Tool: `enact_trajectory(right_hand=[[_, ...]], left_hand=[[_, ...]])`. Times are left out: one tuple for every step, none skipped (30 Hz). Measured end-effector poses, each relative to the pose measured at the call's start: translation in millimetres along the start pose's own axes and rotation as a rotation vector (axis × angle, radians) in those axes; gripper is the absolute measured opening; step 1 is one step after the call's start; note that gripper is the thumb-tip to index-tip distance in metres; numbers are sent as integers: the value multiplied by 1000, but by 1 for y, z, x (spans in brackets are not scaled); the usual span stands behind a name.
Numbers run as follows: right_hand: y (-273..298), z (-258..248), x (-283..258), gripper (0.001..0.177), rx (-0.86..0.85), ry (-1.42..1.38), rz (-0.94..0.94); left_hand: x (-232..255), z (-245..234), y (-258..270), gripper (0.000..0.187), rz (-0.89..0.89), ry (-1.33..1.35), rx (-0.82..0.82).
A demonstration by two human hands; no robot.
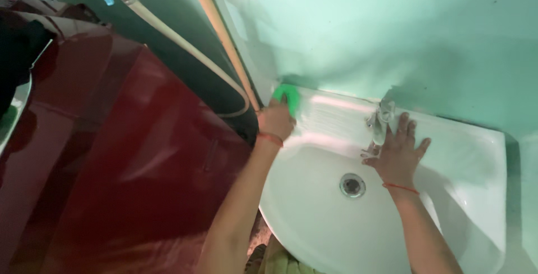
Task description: The person cleans a white ceramic sink and its faucet using a green scouring pad and then rinses it with water.
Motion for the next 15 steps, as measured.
enact_trajectory(right_hand=[[1,-2,1,128,-6,0,1],[-1,-4,2,126,-11,0,2],[-2,-5,2,126,-13,5,1],[-6,-5,2,125,-47,17,21],[-5,-2,2,124,-91,21,44],[-5,0,2,124,-103,20,47],[-5,2,3,125,-61,-11,36],[-3,4,3,126,-18,-43,26],[-5,6,4,126,-17,-42,23],[-5,7,3,123,-13,3,24],[-7,7,3,120,-1,48,17],[-5,6,3,120,8,50,6],[-3,5,3,128,3,6,8],[-4,4,4,137,-3,-38,9],[-5,2,5,137,-1,-36,4]], left_hand=[[4,-14,18,69,25,24,-6],[6,-29,40,73,46,44,-18],[5,-42,68,75,62,71,-74],[-1,-56,95,77,78,98,-130],[-11,-70,119,74,82,104,-145],[-17,-80,132,72,86,110,-160],[-18,-84,131,72,85,108,-169],[-21,-85,128,72,101,93,-160],[-23,-84,120,73,115,81,-141],[-20,-79,100,71,131,107,-126],[-11,-72,71,68,140,134,-101],[1,-64,42,66,94,130,-135],[11,-58,18,63,52,126,-168],[16,-56,7,63,46,128,-157],[20,-53,1,65,47,120,-160]])
Point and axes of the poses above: each hand's wrist, its own y-axis away from the middle knuckle, its own z-axis out of the palm, x = y × z, the point moved 2 cm from there along -y, towards the middle knuckle, and after that the axes turned 4 degrees about -z, right-handed, at the moved point
